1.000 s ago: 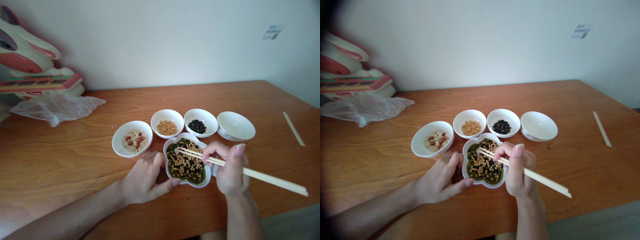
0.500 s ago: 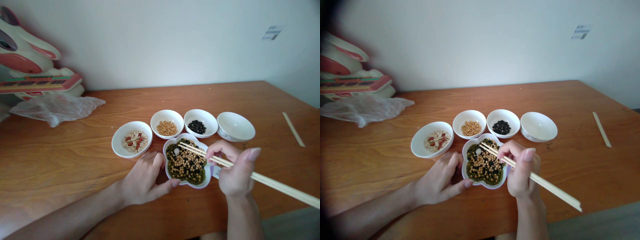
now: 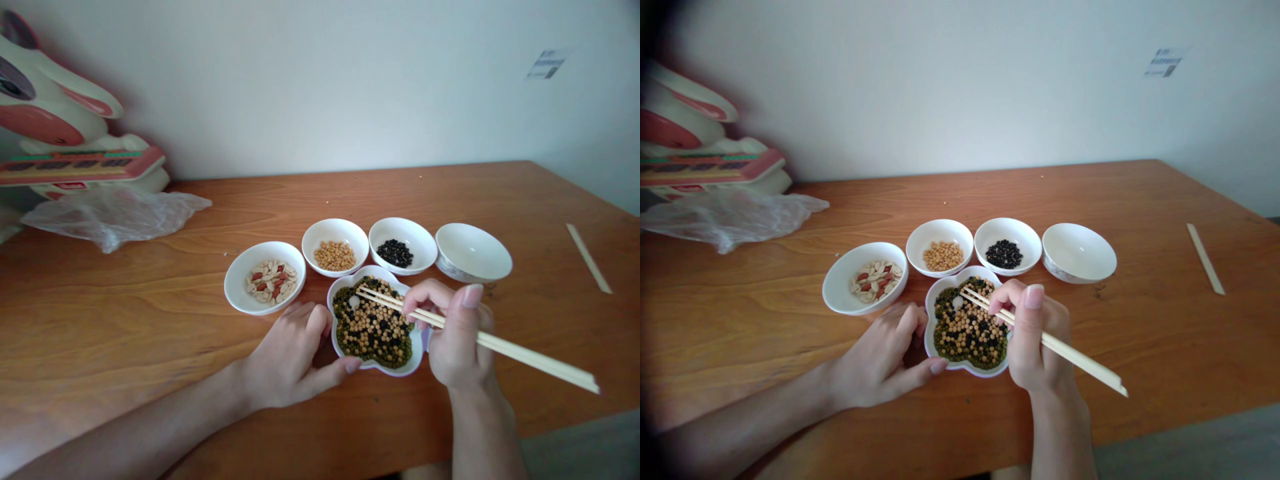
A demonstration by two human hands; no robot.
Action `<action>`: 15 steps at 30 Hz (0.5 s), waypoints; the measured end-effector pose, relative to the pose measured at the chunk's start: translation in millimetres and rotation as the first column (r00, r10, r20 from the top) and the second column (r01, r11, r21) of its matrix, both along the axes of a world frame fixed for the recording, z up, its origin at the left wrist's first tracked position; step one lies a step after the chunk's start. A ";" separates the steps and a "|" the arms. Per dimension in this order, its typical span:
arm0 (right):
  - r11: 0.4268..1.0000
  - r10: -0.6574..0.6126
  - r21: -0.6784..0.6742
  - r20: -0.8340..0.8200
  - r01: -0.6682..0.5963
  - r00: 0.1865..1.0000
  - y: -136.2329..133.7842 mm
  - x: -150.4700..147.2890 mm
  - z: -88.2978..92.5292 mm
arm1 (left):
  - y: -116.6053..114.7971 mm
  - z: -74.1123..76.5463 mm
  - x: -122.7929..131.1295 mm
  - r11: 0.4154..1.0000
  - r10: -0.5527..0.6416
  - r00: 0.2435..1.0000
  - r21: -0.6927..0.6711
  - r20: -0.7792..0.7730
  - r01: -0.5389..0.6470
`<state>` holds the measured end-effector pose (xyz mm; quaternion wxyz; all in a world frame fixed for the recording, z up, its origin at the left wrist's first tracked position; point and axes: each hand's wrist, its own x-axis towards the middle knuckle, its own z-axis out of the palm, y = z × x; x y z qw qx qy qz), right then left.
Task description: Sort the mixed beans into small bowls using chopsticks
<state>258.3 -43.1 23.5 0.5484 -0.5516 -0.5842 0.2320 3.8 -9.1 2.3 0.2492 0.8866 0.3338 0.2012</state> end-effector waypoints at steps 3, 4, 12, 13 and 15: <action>1.000 -0.014 0.012 -0.005 0.014 1.000 -1.5 -1.6 2.3 | -0.3 -0.2 -0.1 1.000 -0.003 1.000 -0.005 -0.005 0.003; 1.000 -0.018 0.012 -0.009 0.018 1.000 -1.8 -2.2 3.2 | -0.4 -0.4 0.0 1.000 -0.005 1.000 -0.004 -0.004 0.005; 0.994 -0.097 0.037 -0.098 0.102 0.990 2.0 4.4 8.3 | 0.6 0.5 1.2 1.000 0.008 1.000 0.004 -0.012 -0.008; 0.990 -0.127 0.050 -0.129 0.134 0.984 2.8 3.8 10.0 | 0.7 0.8 1.1 1.000 0.007 1.000 0.003 -0.013 -0.007; 0.971 -0.208 0.076 -0.202 0.227 0.957 3.8 -0.1 14.4 | 0.9 1.4 0.7 1.000 0.005 1.000 0.002 -0.013 -0.005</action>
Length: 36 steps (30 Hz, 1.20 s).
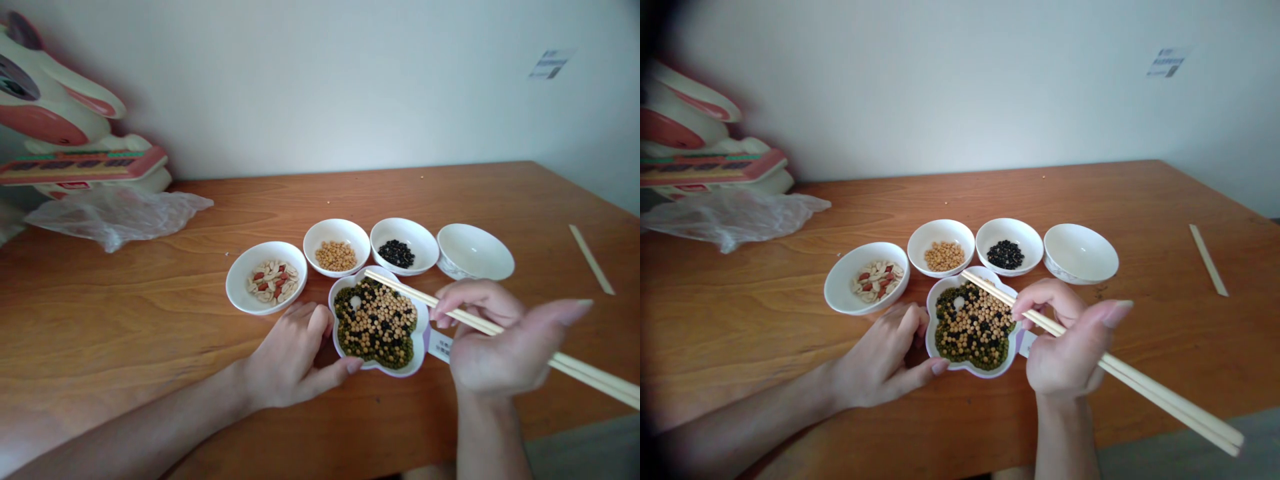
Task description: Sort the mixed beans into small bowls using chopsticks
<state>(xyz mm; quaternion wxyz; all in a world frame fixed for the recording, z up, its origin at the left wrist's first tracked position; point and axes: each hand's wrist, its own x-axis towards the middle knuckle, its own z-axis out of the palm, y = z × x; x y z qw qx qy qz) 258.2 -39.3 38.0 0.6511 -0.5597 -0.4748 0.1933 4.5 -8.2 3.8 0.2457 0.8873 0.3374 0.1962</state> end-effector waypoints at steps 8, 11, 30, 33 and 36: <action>0.993 0.098 -0.069 -0.001 -0.097 0.995 -2.7 0.2 1.9 | 0.0 2.1 0.3 1.000 0.000 1.000 -0.006 0.015 0.000; 0.976 0.187 -0.126 0.064 -0.178 0.980 -3.0 9.3 -6.1 | -0.3 2.0 0.1 1.000 -0.002 1.000 -0.007 0.009 0.002; 0.974 0.186 -0.164 0.197 -0.155 0.962 -0.7 1.0 -17.7 | -0.7 2.4 0.2 1.000 0.017 1.000 -0.006 0.016 -0.017; 0.978 0.172 -0.152 0.209 -0.142 0.963 0.3 -1.3 -15.8 | -0.5 2.0 0.3 1.000 0.013 1.000 -0.011 0.008 -0.013; 0.982 0.160 -0.138 0.224 -0.131 0.961 0.2 -2.6 -14.3 | -0.5 1.1 0.5 1.000 0.009 1.000 -0.017 0.007 -0.009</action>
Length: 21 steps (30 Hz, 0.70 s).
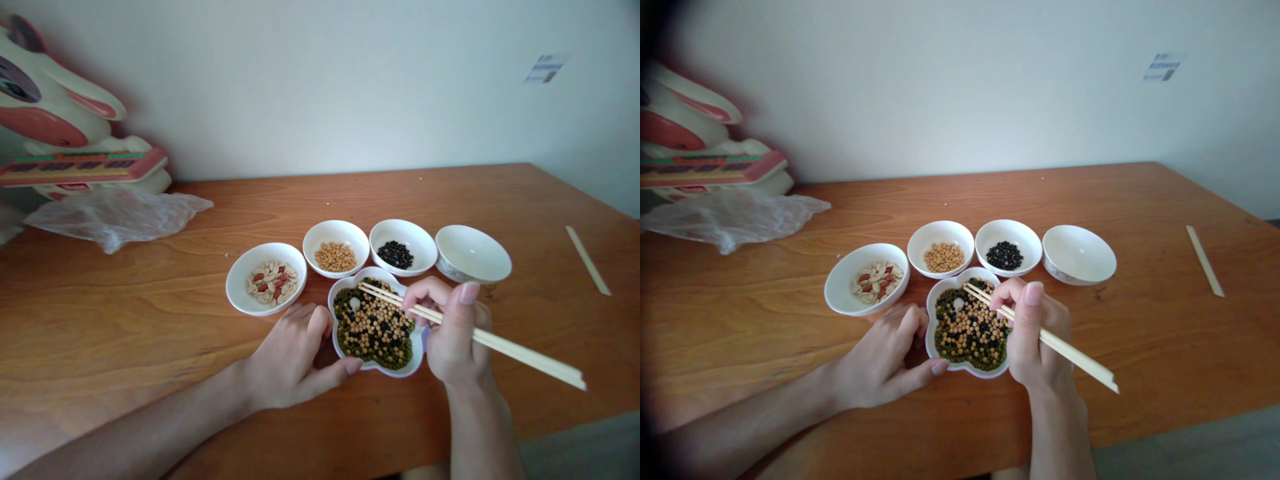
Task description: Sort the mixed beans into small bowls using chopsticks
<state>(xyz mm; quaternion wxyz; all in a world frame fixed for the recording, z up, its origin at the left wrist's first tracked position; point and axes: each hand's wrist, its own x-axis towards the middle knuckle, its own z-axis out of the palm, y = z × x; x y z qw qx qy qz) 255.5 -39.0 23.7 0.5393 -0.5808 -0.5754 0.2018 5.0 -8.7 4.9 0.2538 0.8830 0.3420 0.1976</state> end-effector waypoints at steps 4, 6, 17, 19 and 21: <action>1.000 0.011 0.003 -0.010 -0.011 1.000 -0.7 0.9 0.0 | 0.0 -0.7 -0.6 1.000 0.000 1.000 0.000 -0.005 0.000; 1.000 0.028 -0.009 -0.022 -0.028 0.999 -0.6 1.8 -0.4 | -0.1 -0.3 -1.0 1.000 0.002 1.000 -0.004 -0.010 -0.002; 0.999 0.022 -0.032 -0.020 -0.022 1.000 1.4 -1.8 -0.2 | -0.1 0.9 0.5 1.000 0.005 1.000 -0.005 0.007 -0.005; 0.999 0.021 -0.030 -0.021 -0.022 1.000 1.7 -3.0 -0.1 | -0.1 0.0 0.0 1.000 0.004 1.000 0.006 0.016 -0.004; 1.000 0.022 -0.021 -0.028 -0.023 0.999 2.2 -4.3 0.2 | -0.3 -0.9 -0.5 1.000 0.003 1.000 0.012 0.020 -0.003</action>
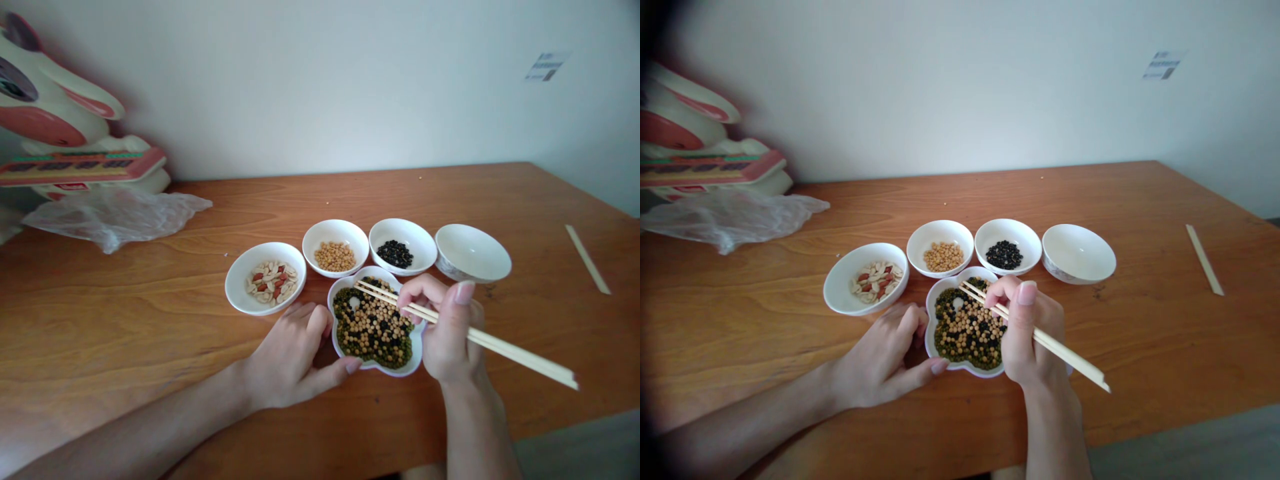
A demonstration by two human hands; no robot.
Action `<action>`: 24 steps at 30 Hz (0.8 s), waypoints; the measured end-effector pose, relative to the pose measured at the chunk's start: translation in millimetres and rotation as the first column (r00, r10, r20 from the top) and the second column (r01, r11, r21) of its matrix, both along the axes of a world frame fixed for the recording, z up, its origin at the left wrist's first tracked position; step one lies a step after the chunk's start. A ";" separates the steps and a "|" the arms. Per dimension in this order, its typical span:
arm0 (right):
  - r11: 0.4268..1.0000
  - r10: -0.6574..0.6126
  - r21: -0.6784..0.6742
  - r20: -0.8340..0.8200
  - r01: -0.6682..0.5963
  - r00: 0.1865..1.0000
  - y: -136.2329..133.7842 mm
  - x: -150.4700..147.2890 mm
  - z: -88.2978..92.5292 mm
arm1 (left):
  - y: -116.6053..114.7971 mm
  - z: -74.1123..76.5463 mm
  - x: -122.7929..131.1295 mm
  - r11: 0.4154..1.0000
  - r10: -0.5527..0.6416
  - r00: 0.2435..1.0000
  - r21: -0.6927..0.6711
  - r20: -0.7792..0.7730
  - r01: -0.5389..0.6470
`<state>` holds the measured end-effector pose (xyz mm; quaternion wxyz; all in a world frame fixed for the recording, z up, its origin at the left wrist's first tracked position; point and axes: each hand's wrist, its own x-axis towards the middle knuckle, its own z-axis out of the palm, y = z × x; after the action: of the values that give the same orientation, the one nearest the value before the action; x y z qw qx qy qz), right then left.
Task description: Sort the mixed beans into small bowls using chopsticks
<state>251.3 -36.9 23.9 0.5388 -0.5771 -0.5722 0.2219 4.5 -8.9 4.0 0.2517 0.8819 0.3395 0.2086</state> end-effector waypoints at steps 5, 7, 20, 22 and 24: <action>1.000 -0.014 -0.001 -0.006 0.014 1.000 -0.1 -1.7 1.6 | -0.2 -0.1 0.2 1.000 0.003 1.000 -0.003 0.000 -0.003; 1.000 -0.011 -0.008 -0.010 0.011 1.000 -0.7 -1.4 1.8 | -0.1 0.4 0.6 1.000 0.003 1.000 -0.006 -0.005 -0.004; 1.000 -0.015 0.006 0.004 0.015 1.000 -2.6 1.4 0.0 | 0.4 0.0 0.3 1.000 -0.001 1.000 0.001 -0.012 0.001; 1.000 -0.015 0.005 -0.001 0.015 1.000 -2.8 1.4 0.2 | 0.1 -0.1 0.0 1.000 -0.002 1.000 -0.003 -0.016 0.002; 1.000 -0.015 0.011 -0.013 0.015 1.000 -3.0 0.8 0.7 | -0.1 0.0 -0.1 1.000 -0.004 1.000 -0.006 -0.017 0.004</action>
<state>252.1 -39.9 24.6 0.5471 -0.5769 -0.5658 0.2185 4.4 -9.0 4.0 0.2520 0.8836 0.3405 0.1994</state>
